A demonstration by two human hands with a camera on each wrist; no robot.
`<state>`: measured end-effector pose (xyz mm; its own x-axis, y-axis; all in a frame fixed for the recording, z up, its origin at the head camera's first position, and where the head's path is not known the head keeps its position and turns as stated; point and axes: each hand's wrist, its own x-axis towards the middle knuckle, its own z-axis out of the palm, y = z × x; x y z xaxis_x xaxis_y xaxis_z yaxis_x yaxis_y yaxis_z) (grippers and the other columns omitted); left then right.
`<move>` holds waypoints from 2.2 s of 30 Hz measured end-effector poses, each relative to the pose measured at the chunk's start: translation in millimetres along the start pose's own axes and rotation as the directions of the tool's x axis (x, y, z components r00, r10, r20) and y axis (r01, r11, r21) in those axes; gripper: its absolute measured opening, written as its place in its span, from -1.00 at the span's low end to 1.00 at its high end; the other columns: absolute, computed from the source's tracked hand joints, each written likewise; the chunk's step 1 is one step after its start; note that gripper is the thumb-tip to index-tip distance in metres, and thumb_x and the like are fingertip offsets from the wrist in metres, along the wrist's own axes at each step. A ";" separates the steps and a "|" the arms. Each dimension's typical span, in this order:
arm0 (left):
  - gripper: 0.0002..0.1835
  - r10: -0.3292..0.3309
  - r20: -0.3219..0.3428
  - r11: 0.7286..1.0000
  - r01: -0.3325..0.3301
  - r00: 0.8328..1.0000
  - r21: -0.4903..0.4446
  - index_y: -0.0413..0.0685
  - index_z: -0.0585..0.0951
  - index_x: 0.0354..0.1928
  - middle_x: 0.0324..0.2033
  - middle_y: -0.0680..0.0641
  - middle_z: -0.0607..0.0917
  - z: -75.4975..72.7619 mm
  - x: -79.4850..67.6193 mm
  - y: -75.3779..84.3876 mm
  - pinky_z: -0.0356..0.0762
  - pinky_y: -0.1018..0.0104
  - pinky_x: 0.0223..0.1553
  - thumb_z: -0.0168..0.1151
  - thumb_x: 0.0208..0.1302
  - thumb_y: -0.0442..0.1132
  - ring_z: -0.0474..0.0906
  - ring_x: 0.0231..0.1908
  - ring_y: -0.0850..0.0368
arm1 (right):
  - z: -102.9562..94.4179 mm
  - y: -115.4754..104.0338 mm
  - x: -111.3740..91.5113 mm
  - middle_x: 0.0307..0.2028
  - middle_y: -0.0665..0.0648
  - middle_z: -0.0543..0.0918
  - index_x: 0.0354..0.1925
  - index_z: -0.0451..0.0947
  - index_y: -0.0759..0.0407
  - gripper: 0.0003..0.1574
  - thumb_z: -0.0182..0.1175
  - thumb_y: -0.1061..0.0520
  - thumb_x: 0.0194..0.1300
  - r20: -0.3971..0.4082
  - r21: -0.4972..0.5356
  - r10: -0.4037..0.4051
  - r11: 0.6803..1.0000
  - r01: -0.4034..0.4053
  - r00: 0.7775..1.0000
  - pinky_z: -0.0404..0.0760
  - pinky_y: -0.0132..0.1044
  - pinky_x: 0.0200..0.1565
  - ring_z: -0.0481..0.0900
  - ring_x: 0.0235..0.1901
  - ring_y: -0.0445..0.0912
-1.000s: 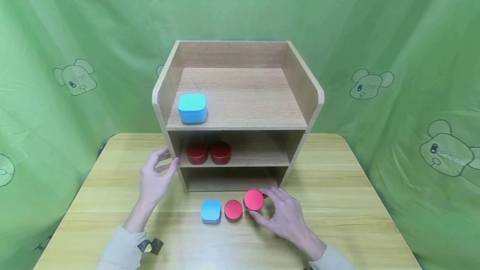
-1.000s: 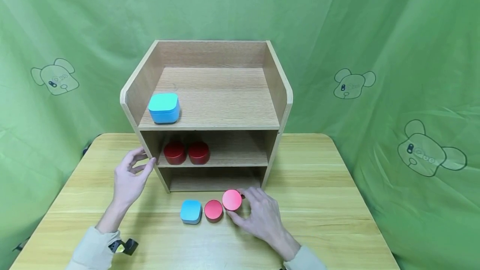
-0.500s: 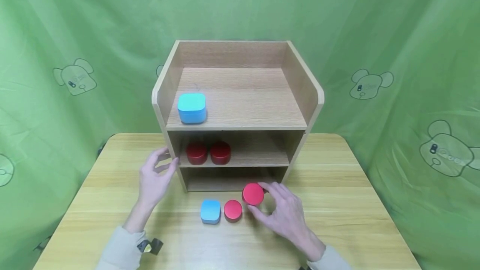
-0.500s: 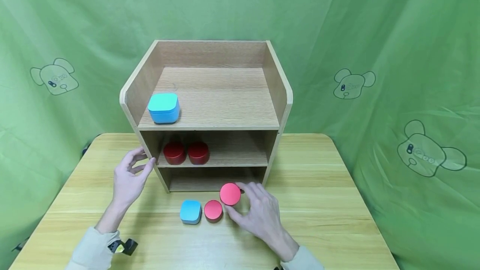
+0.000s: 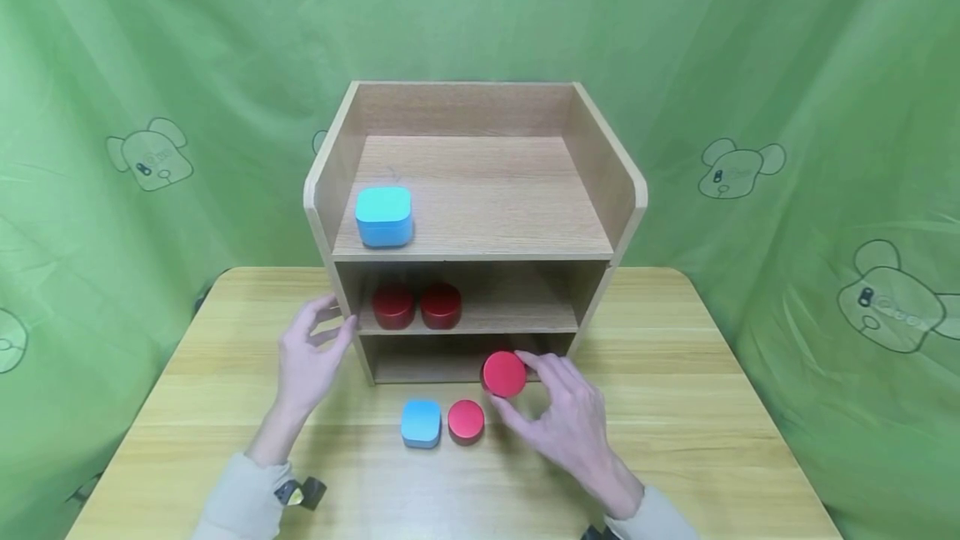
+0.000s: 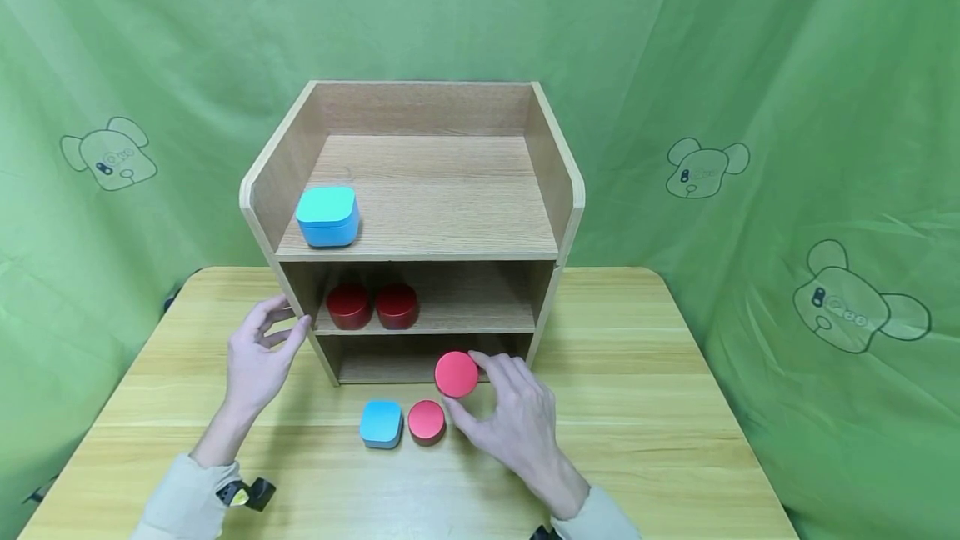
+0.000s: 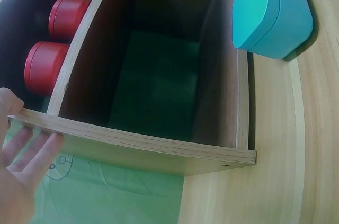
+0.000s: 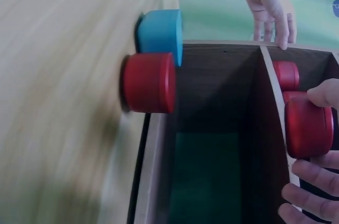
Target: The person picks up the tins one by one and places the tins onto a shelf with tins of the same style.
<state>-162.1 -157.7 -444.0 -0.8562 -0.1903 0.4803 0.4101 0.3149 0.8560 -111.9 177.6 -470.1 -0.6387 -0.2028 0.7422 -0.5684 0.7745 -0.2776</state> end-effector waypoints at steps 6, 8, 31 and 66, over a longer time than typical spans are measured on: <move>-0.57 -0.010 0.002 1.000 0.010 1.000 -0.001 -0.45 0.59 0.17 0.09 -0.40 0.71 0.2 0.3 -0.2 0.75 0.68 -0.06 0.37 0.25 -0.58 0.60 -0.05 0.59 | -2.1 -6.5 7.3 -0.30 0.03 0.79 0.03 0.72 0.12 -0.29 0.43 -0.38 0.17 0.008 -0.013 0.035 0.999 -0.035 0.999 0.68 -0.41 -0.49 0.70 -0.33 -0.08; -0.57 -0.011 0.002 1.000 0.011 1.000 -0.004 -0.45 0.59 0.17 0.09 -0.40 0.70 0.3 0.4 -0.5 0.75 0.67 -0.06 0.37 0.25 -0.58 0.60 -0.05 0.58 | -2.3 -8.4 10.7 -0.28 0.04 0.79 0.04 0.71 0.13 -0.29 0.43 -0.36 0.18 0.004 -0.016 0.040 0.999 -0.039 0.999 0.69 -0.39 -0.48 0.70 -0.31 -0.07; -0.57 -0.001 0.001 1.000 0.001 1.000 -0.009 -0.46 0.59 0.17 0.08 -0.41 0.71 -0.3 -0.5 1.0 0.75 0.68 -0.06 0.36 0.24 -0.59 0.60 -0.04 0.58 | 12.0 -20.7 40.3 -0.23 0.15 0.82 0.04 0.70 0.18 -0.30 0.44 -0.29 0.14 -0.108 -0.100 0.056 0.993 -0.067 0.993 0.79 -0.17 -0.39 0.73 -0.27 0.04; -0.58 -0.020 0.004 1.000 0.020 1.000 -0.011 -0.43 0.60 0.17 0.08 -0.39 0.72 -1.0 -1.4 3.4 0.74 0.68 -0.06 0.38 0.26 -0.56 0.61 -0.05 0.58 | 31.0 -12.5 65.3 -0.28 0.20 0.78 0.01 0.69 0.22 -0.30 0.48 -0.25 0.09 -0.145 -0.204 0.053 0.976 -0.082 0.988 0.72 -0.16 -0.42 0.69 -0.31 0.10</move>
<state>-159.1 -157.3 -441.6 -0.8653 -0.1930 0.4625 0.3964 0.3011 0.8673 -162.5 136.1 -437.0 -0.5856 -0.0725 0.8073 -0.3966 0.8943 -0.2074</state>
